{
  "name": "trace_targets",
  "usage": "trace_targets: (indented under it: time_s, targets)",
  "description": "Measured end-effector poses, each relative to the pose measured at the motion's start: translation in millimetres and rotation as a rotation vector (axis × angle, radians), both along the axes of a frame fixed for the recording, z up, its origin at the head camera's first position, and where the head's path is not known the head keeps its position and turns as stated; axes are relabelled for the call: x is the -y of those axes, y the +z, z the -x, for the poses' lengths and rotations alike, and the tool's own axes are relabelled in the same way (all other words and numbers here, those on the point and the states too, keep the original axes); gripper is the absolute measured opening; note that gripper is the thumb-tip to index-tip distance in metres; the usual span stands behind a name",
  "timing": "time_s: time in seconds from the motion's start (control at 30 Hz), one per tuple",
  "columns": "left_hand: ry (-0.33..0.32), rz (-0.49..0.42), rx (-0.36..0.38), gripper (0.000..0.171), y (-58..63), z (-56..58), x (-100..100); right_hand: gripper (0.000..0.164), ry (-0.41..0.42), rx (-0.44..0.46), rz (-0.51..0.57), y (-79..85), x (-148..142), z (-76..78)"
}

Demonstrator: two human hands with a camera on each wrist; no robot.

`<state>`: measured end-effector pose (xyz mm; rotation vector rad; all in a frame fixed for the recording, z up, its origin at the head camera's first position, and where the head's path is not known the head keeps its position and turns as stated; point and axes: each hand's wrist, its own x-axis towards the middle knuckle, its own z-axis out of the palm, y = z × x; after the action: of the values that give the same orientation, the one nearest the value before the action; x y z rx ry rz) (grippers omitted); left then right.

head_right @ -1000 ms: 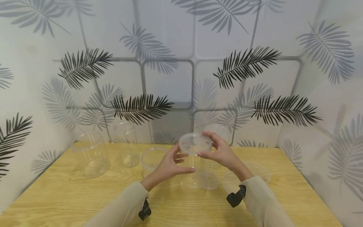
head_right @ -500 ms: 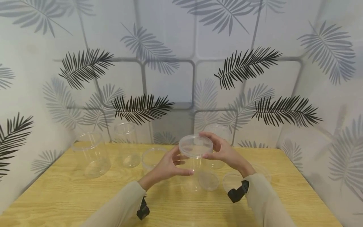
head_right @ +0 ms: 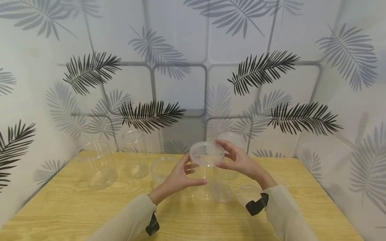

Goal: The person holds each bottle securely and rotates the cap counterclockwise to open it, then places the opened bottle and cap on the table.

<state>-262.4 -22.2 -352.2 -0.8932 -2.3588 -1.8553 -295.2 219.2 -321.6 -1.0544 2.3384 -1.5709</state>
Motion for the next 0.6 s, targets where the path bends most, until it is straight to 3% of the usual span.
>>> trace_targets:
  time_s: [0.17,0.37,0.5,0.6]
  targets:
    - [0.044,-0.003,-0.013,0.089,-0.5,0.4,-1.7,0.073,-0.148,-0.059,-0.044,-0.7,6.4,-5.8]
    - [0.047,-0.011,-0.016,0.089,0.5,-1.2,-2.1,0.074,-0.274,-0.105,-0.058,-5.7,12.7,-9.8]
    - [0.031,-0.020,-0.017,0.088,0.6,-1.1,-2.2,0.072,-0.276,-0.081,-0.033,-6.4,12.5,-9.1]
    - [0.009,-0.023,-0.016,0.088,0.1,0.0,-2.1,0.070,-0.208,-0.040,0.017,-5.7,9.2,-6.7]
